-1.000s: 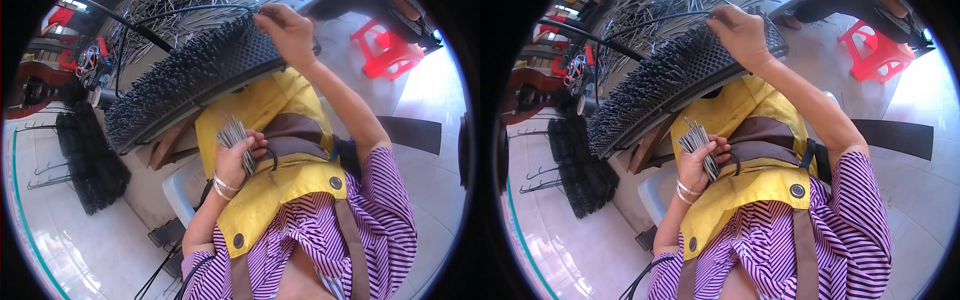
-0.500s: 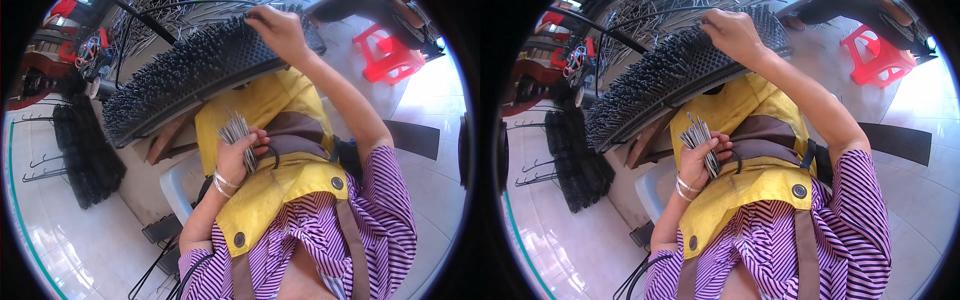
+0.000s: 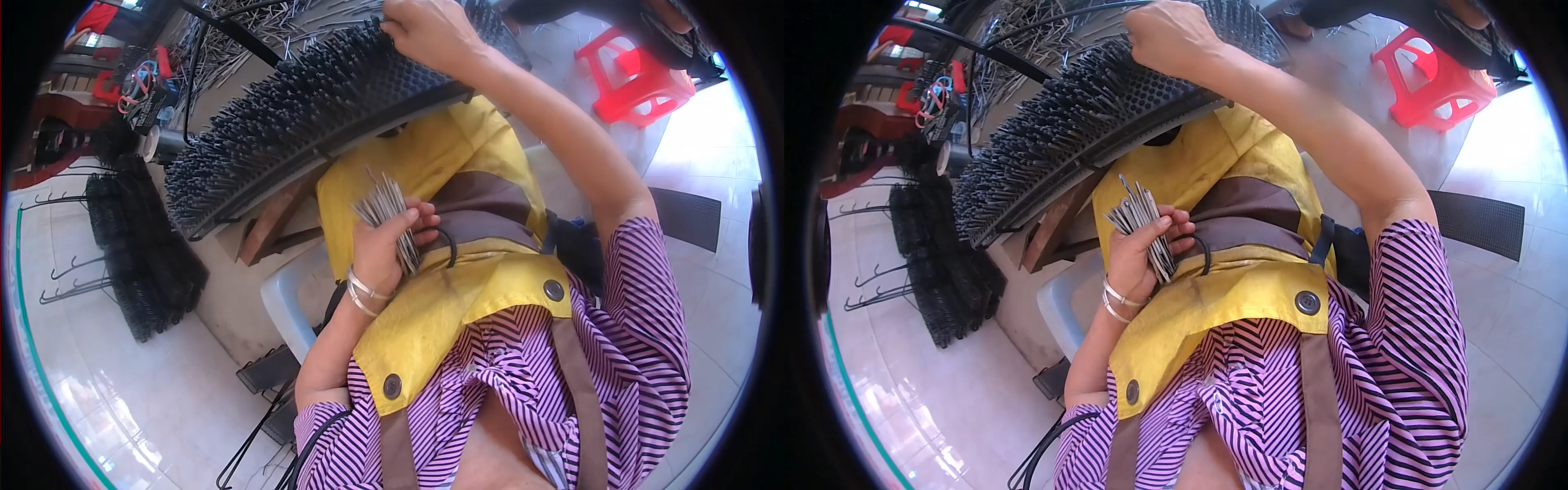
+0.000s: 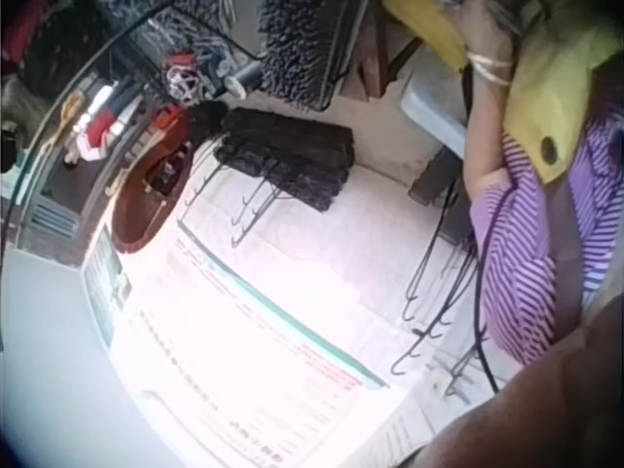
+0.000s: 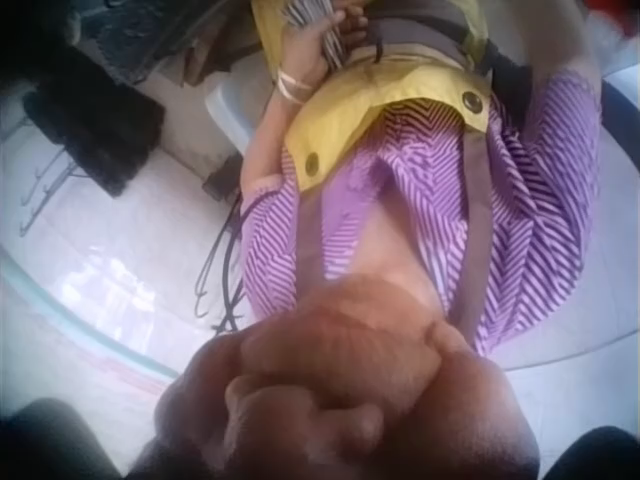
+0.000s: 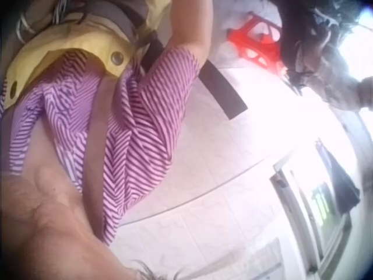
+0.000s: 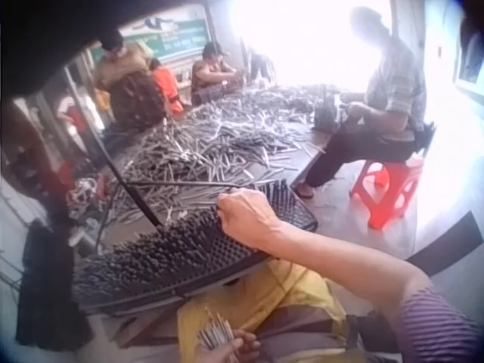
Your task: Manually inserting thin metal pins into a bristled brush frame base.
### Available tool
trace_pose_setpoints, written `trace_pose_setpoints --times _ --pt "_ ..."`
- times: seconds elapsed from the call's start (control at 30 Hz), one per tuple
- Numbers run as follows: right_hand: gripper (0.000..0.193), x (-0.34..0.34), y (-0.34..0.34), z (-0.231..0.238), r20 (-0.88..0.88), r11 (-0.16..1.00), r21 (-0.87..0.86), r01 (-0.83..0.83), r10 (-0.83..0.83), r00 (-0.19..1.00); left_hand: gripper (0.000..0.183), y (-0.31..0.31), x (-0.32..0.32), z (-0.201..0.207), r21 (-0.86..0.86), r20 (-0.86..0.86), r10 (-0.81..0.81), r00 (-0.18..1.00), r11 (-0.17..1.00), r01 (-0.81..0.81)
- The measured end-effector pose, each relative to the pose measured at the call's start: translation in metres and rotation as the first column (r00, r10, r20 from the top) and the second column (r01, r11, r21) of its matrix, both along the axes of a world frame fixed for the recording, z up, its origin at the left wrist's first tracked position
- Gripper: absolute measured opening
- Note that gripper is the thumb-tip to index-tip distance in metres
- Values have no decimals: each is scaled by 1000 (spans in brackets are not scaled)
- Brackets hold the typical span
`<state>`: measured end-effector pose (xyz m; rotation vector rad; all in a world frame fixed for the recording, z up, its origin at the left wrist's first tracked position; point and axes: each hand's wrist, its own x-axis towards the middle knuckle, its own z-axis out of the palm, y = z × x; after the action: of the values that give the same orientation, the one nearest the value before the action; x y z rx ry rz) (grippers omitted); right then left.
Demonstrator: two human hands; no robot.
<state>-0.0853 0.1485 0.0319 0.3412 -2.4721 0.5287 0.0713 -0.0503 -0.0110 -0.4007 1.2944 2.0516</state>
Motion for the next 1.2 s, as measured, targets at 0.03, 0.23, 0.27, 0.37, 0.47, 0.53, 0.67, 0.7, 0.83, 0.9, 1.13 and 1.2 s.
trace_pose_setpoints --times 0.03,0.23,0.27,0.37,0.47,0.53,0.67,0.7,0.83,0.9,1.13,1.2 --pt "15 1 -1 4 42 1000 22 -7 7 999 17 0 0 1 2 -2 -1 1000 1000 1" --pt "17 2 0 -15 104 995 102 11 -21 994 18 -1 1 -1 -6 -3 -18 1000 1000 18" --pt "17 7 4 -20 105 995 102 13 -24 994 18 -1 0 -1 -6 -2 -20 1000 1000 20" --pt "21 44 -2 -19 -145 1000 22 19 -16 989 18 -4 -2 -2 18 5 -22 1000 1000 21" --pt "27 91 -16 -24 -37 947 -250 -201 198 979 24 -3 -2 1 39 1 -17 1000 999 17" --pt "29 116 -26 -32 317 792 -587 -169 417 852 22 -4 -2 -2 81 -10 -43 999 996 44" --pt "21 138 -40 -33 549 549 -821 155 686 477 21 -5 -4 -8 195 -53 -120 991 972 128" --pt "18 141 -43 -34 502 447 -864 234 725 471 22 -5 -4 -9 234 -58 -142 988 960 152" --pt "10 145 -44 -39 492 339 -864 373 723 484 22 0 -1 -5 186 -37 -106 994 976 111" --pt "9 147 -42 -39 520 354 -849 392 694 499 21 2 0 -2 113 -26 -71 997 991 73" --pt "13 150 -33 -35 495 271 -864 425 618 611 26 3 -1 -1 60 -49 -42 998 997 45" --pt "13 147 -28 -32 512 276 -855 439 582 632 24 3 0 4 12 -39 -10 999 1000 11"
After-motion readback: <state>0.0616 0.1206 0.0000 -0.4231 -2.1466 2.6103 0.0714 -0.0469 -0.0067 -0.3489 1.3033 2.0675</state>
